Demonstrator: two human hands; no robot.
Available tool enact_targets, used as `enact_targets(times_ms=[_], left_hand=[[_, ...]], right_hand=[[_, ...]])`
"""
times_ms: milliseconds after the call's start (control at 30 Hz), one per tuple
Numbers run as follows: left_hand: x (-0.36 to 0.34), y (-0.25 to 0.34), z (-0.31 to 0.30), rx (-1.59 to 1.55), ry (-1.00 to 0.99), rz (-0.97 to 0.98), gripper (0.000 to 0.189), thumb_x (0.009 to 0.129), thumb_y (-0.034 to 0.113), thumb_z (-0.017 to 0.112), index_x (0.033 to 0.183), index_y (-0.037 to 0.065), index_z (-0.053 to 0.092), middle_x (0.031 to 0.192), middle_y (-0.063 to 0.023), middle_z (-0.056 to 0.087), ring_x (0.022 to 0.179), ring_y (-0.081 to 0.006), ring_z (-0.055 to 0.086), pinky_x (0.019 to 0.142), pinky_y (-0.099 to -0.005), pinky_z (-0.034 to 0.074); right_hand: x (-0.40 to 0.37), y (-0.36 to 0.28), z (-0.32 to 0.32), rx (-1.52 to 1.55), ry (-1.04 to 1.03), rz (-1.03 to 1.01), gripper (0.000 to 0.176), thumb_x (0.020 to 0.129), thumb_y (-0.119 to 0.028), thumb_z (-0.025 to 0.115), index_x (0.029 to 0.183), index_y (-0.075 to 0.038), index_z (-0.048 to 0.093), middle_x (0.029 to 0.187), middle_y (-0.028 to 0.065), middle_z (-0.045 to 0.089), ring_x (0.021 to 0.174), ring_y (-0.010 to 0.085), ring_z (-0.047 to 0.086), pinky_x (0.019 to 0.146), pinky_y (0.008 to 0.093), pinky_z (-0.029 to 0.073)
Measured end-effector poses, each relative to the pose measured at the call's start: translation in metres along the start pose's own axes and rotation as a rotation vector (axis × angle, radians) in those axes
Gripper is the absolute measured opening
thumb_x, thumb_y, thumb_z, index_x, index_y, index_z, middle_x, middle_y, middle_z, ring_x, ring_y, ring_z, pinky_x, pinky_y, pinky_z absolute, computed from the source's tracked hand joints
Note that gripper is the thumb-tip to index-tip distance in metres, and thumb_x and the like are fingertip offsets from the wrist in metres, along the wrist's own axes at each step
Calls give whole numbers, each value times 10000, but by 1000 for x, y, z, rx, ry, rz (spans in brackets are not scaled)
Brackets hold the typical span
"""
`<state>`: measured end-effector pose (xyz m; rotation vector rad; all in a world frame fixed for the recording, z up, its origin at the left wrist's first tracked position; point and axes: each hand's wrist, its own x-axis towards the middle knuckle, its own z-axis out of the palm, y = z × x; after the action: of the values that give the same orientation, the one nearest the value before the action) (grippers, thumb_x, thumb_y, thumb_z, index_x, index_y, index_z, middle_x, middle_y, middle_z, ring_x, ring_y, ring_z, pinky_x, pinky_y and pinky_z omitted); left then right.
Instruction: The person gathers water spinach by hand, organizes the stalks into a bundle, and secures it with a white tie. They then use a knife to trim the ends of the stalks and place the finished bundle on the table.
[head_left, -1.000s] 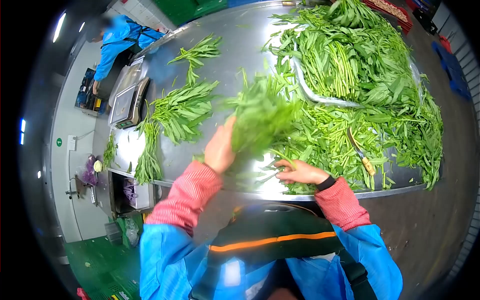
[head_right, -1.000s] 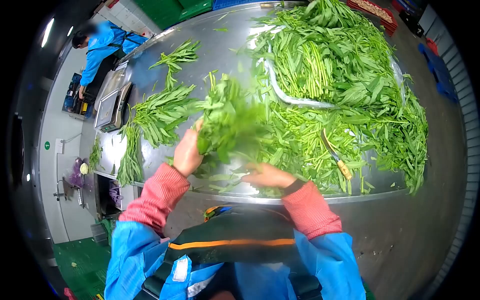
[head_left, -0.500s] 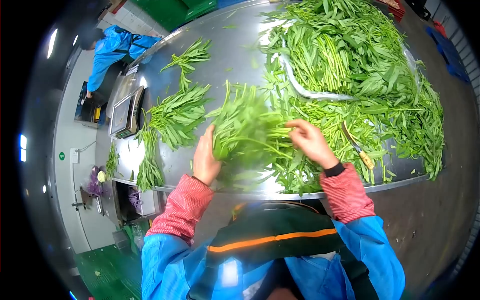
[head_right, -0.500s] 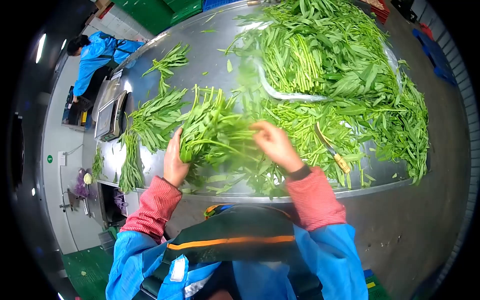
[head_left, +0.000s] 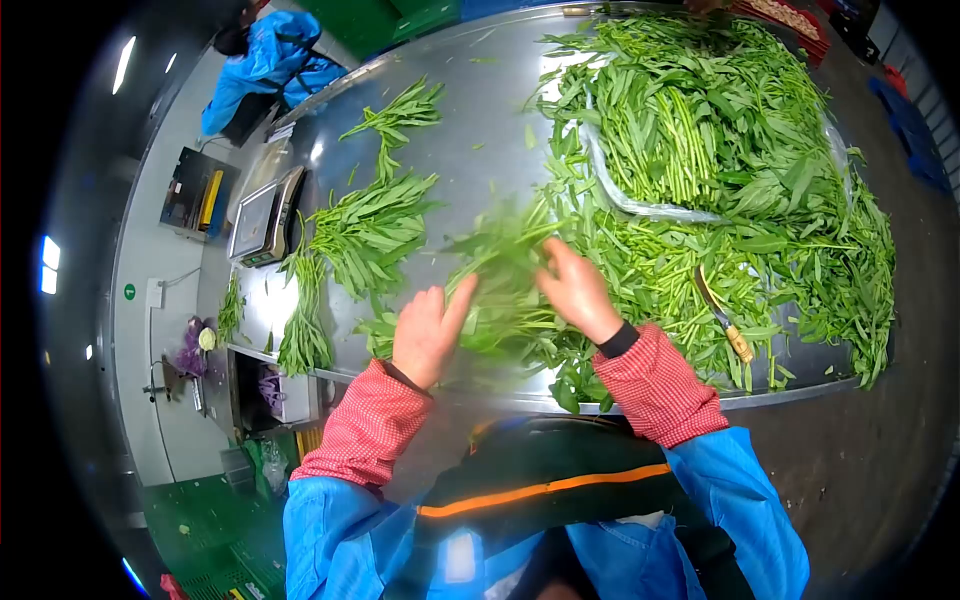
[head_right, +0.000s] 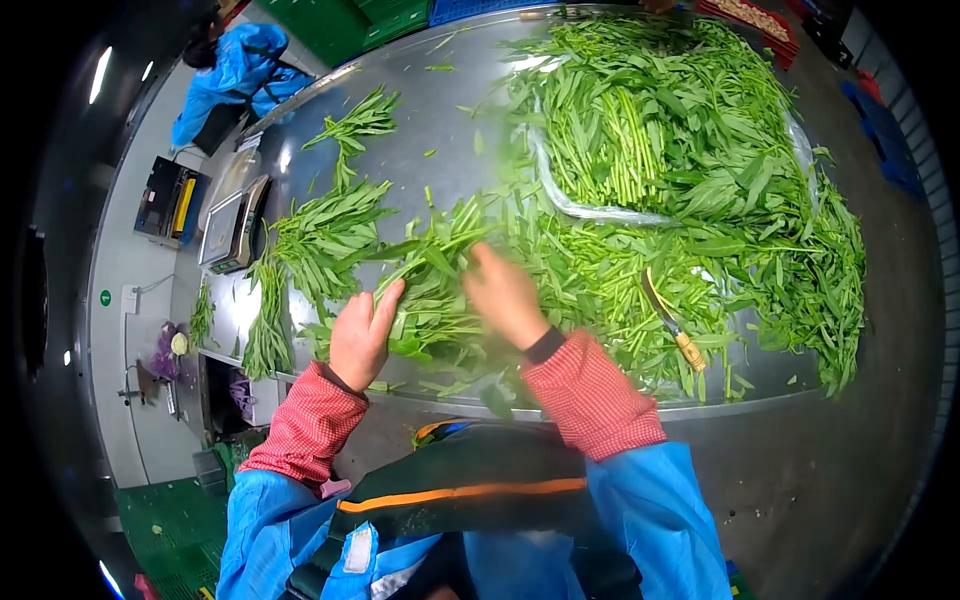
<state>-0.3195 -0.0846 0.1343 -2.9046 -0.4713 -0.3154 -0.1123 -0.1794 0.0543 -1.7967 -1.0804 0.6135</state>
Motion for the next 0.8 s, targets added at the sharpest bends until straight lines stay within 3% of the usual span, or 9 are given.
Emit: enact_targets(times_ms=[100, 267, 400, 500, 600, 633, 667, 733, 800], left_hand=[[-9, -6, -5, -36, -21, -29, 645, 696, -28, 537, 1328, 89, 485, 754, -103, 428, 673, -270, 479, 581, -377, 416], [-29, -25, -7, -35, -1, -56, 659, 671, -54, 552, 1315, 77, 494, 749, -114, 425, 665, -283, 479, 567, -382, 409], [-17, -18, -8, -18, -9, 5, 614, 707, -19, 543, 1309, 96, 503, 729, -105, 419, 645, -273, 475, 553, -377, 408], [-8, -8, -11, -4, -35, 77, 580, 735, 13, 528, 1306, 115, 508, 728, -95, 415, 649, -259, 473, 556, -370, 410], [-9, -8, -17, -40, -44, 96, 602, 719, -7, 526, 1310, 105, 501, 737, -95, 416, 662, -267, 470, 567, -367, 408], [-14, -12, -17, -67, -28, 72, 609, 712, -19, 525, 1309, 98, 501, 736, -98, 415, 663, -271, 469, 569, -369, 406], [-19, -17, -16, -94, -12, 50, 617, 705, -31, 524, 1308, 92, 502, 736, -100, 414, 664, -276, 468, 571, -371, 405], [-27, -26, -14, -167, 21, 6, 637, 664, -87, 522, 1283, 58, 518, 737, -114, 417, 671, -291, 467, 579, -382, 401], [-33, -32, -15, -197, 24, -21, 640, 650, -100, 523, 1272, 49, 526, 735, -117, 417, 671, -293, 468, 578, -384, 399]], right_hand=[[3, 35, -10, 83, 233, -12, 207, 871, -102, 548, 1049, -2, 581, 741, 109, 621, 606, 208, 581, 557, 332, 462], [9, 61, -77, 896, 216, 349, 261, 927, -217, 539, 1109, -36, 579, 579, -78, 450, 420, 39, 326, 371, 218, 276], [9, 14, -27, 56, 29, 85, 429, 898, -302, 601, 1198, 1, 549, 731, 18, 587, 587, 144, 536, 562, 268, 465], [6, -17, -6, -149, -307, 30, 490, 894, -355, 587, 1188, 34, 549, 994, 206, 653, 858, 303, 647, 785, 397, 516], [9, 22, 5, 278, -141, 50, 450, 886, -277, 608, 1210, 29, 541, 995, 209, 648, 863, 296, 647, 763, 381, 520], [10, 32, -6, 457, -114, 259, 386, 886, -187, 604, 1211, 13, 546, 996, 183, 654, 868, 257, 652, 727, 361, 524], [17, 84, 7, 76, 243, -110, 324, 884, -157, 607, 1169, -13, 549, 918, 65, 627, 783, 148, 587, 579, 244, 459], [13, 39, -51, 823, 187, 546, 281, 924, -208, 579, 1120, -23, 501, 678, -39, 487, 505, 72, 413, 469, 179, 348], [20, 56, -68, 944, 175, 422, 222, 925, -240, 576, 1034, -60, 502, 667, -29, 464, 510, 78, 414, 474, 205, 376]])
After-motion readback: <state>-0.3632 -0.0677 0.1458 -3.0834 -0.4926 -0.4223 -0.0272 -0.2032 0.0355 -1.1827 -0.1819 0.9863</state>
